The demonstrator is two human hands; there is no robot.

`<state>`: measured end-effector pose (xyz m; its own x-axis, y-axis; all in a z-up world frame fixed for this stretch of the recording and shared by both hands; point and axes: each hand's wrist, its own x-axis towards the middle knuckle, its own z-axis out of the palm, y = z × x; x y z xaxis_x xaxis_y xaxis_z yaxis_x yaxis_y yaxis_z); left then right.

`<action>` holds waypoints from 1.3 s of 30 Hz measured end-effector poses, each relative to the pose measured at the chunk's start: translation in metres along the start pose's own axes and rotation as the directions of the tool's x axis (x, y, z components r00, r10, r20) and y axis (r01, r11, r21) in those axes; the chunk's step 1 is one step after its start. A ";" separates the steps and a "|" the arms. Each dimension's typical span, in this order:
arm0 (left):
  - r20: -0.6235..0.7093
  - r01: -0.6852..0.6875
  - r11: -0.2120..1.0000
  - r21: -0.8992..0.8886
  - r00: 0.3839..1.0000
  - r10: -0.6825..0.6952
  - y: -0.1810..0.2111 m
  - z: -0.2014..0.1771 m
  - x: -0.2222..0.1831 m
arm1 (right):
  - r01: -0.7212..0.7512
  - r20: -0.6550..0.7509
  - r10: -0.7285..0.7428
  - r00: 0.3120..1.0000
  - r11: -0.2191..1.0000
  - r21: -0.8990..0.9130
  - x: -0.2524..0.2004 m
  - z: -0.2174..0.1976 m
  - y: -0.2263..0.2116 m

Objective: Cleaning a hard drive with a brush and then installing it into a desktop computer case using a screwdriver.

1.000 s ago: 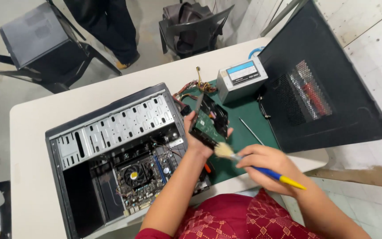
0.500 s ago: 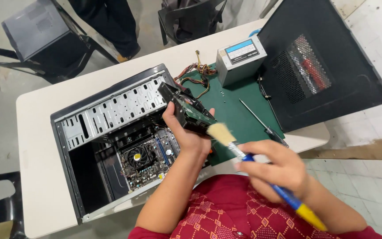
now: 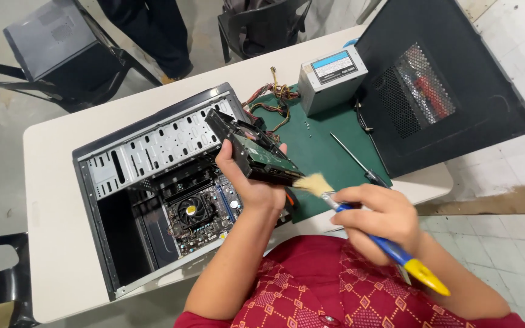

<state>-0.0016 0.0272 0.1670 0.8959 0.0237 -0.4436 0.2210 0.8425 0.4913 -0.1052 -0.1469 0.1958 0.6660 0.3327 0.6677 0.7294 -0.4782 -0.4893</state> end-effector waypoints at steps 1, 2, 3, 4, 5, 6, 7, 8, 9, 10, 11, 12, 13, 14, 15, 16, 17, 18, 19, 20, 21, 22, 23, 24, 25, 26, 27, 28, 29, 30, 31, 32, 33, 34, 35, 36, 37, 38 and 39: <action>0.000 -0.007 1.000 -0.003 1.000 0.007 0.002 -0.002 0.002 | 0.007 0.002 -0.007 1.000 1.000 0.003 0.003 -0.001 -0.003; 0.022 0.024 1.000 -0.018 0.999 -0.024 0.004 -0.005 0.003 | -0.052 0.017 0.050 0.999 0.991 0.123 0.005 -0.003 -0.006; 0.045 0.055 0.998 -0.032 0.998 -0.054 0.006 -0.007 0.004 | -0.111 0.040 0.105 0.994 0.964 0.240 0.007 -0.004 -0.010; 0.049 0.054 0.998 -0.033 0.997 -0.053 0.007 -0.011 0.005 | -0.108 0.039 0.101 0.994 0.966 0.237 0.007 -0.001 -0.003; 0.077 0.100 0.994 -0.041 0.992 -0.097 0.009 -0.014 0.005 | -0.121 0.044 0.114 0.993 0.957 0.263 0.007 0.002 0.004; 0.103 0.146 0.988 -0.048 0.985 -0.141 0.010 -0.018 0.005 | -0.137 0.051 0.128 0.991 0.947 0.290 0.007 0.005 0.010; 0.104 0.146 0.988 -0.050 0.985 -0.140 0.010 -0.026 0.010 | -0.136 0.051 0.126 0.991 0.948 0.289 0.012 0.000 0.013; 0.135 0.205 0.978 -0.050 0.971 -0.196 0.011 -0.034 0.015 | -0.179 0.025 0.177 0.984 0.959 0.219 0.017 -0.005 0.016; 0.166 0.262 0.964 -0.048 0.954 -0.251 0.011 -0.042 0.020 | -0.223 -0.004 0.226 0.974 0.963 0.150 0.023 -0.009 0.020; 0.165 0.260 0.964 -0.049 0.954 -0.249 0.013 -0.046 0.020 | -0.222 -0.003 0.225 0.974 0.963 0.152 0.026 -0.006 0.014; 0.198 0.323 0.945 -0.050 0.931 -0.307 0.015 -0.049 0.020 | -0.282 -0.006 0.300 0.954 0.905 0.317 0.029 -0.004 0.008; 0.235 0.385 0.922 -0.048 0.901 -0.364 0.016 -0.052 0.020 | -0.329 0.003 0.371 0.928 0.819 0.470 0.033 -0.002 0.002; 0.237 0.384 0.922 -0.048 0.901 -0.363 0.010 -0.062 0.031 | -0.328 0.003 0.370 0.929 0.820 0.470 0.034 0.001 0.010; 0.260 0.429 0.902 -0.044 0.877 -0.404 0.004 -0.074 0.042 | -0.329 0.043 0.346 0.937 0.835 0.441 0.033 0.004 0.016; 0.283 0.473 0.880 -0.039 0.850 -0.444 -0.003 -0.086 0.052 | -0.329 0.085 0.323 0.942 0.850 0.412 0.032 0.007 0.023; 0.282 0.476 0.879 -0.040 0.849 -0.447 0.009 -0.070 0.031 | -0.332 0.085 0.327 0.941 0.849 0.411 0.030 0.008 0.034; 0.275 0.499 0.866 0.001 0.833 -0.480 0.021 -0.054 0.010 | -0.358 0.028 0.371 0.928 0.871 0.335 0.027 0.009 0.045; 0.269 0.520 0.853 0.040 0.817 -0.510 0.033 -0.038 -0.009 | -0.384 -0.033 0.406 0.913 0.887 0.257 0.026 0.009 0.057; 0.272 0.521 0.852 0.038 0.816 -0.511 0.031 -0.042 -0.005 | -0.385 -0.032 0.405 0.914 0.887 0.254 0.025 0.009 0.054; 0.267 0.536 0.843 0.050 0.806 -0.528 0.030 -0.049 -0.003 | -0.379 -0.035 0.393 0.919 0.903 0.202 0.024 0.010 0.051; 0.262 0.549 0.833 0.062 0.796 -0.545 0.028 -0.055 -0.001 | -0.371 -0.038 0.380 0.924 0.916 0.150 0.022 0.011 0.048; 0.260 0.549 0.833 0.060 0.797 -0.545 0.023 -0.063 0.006 | -0.372 -0.035 0.381 0.924 0.916 0.152 0.018 0.018 0.039; 0.239 0.546 0.836 0.053 0.806 -0.541 0.018 -0.071 0.013 | -0.361 0.034 0.364 0.931 0.901 0.241 0.014 0.024 0.030; 0.219 0.541 0.840 0.047 0.815 -0.537 0.013 -0.078 0.020 | -0.351 0.100 0.337 0.936 0.878 0.327 0.010 0.030 0.021; 0.220 0.540 0.840 0.047 0.815 -0.536 0.010 -0.083 0.026 | -0.350 0.100 0.336 0.936 0.878 0.327 0.010 0.031 0.023; 0.213 0.550 0.834 0.037 0.811 -0.545 0.006 -0.089 0.031 | -0.349 0.127 0.326 0.937 0.846 0.403 0.010 0.031 0.024; 0.207 0.560 0.828 0.027 0.807 -0.553 0.001 -0.095 0.036 | -0.347 0.153 0.313 0.937 0.808 0.476 0.009 0.032 0.025; 0.205 0.562 0.827 0.027 0.806 -0.555 0.008 -0.087 0.025 | -0.350 0.153 0.315 0.936 0.807 0.476 0.009 0.029 0.042; 0.227 0.582 0.812 0.041 0.786 -0.575 0.015 -0.079 0.015 | -0.364 0.098 0.355 0.930 0.844 0.394 0.008 0.026 0.060; 0.252 0.601 0.797 0.057 0.764 -0.594 0.021 -0.070 0.005 | -0.380 0.037 0.388 0.921 0.873 0.306 0.008 0.022 0.078; 0.253 0.603 0.795 0.059 0.762 -0.596 0.020 -0.071 0.004 | -0.381 0.035 0.389 0.921 0.873 0.304 0.010 0.019 0.078; 0.262 0.607 0.792 0.065 0.755 -0.600 0.019 -0.072 0.003 | -0.371 -0.035 0.384 0.923 0.909 0.192 0.014 0.015 0.079; 0.272 0.610 0.789 0.072 0.749 -0.604 0.018 -0.073 0.002 | -0.363 -0.104 0.370 0.923 0.929 0.076 0.017 0.012 0.079; 0.271 0.609 0.790 0.072 0.751 -0.603 0.018 -0.070 -0.002 | -0.362 -0.104 0.369 0.924 0.929 0.078 0.015 0.018 0.073; 0.297 0.651 0.756 0.066 0.711 -0.637 0.018 -0.067 -0.007 | -0.342 -0.075 0.349 0.934 0.935 0.092 0.012 0.024 0.066; 0.327 0.692 0.719 0.064 0.667 -0.670 0.017 -0.064 -0.011 | -0.322 -0.049 0.328 0.943 0.941 0.103 0.010 0.028 0.060; 0.329 0.691 0.720 0.065 0.667 -0.669 0.010 -0.070 -0.007 | -0.320 -0.050 0.326 0.944 0.942 0.102 0.011 0.028 0.048; 0.306 0.694 0.718 0.048 0.674 -0.672 0.003 -0.078 -0.004 | -0.320 -0.042 0.332 0.942 0.931 0.177 0.011 0.030 0.035; 0.282 0.698 0.716 0.031 0.681 -0.676 -0.003 -0.087 0.000 | -0.318 -0.033 0.337 0.941 0.914 0.251 0.011 0.031 0.023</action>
<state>-0.0361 0.0711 0.1006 0.5694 -0.7049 -0.4230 0.7950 0.6031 0.0651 -0.0763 -0.1290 0.1745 0.8672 0.1246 0.4821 0.4939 -0.3387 -0.8009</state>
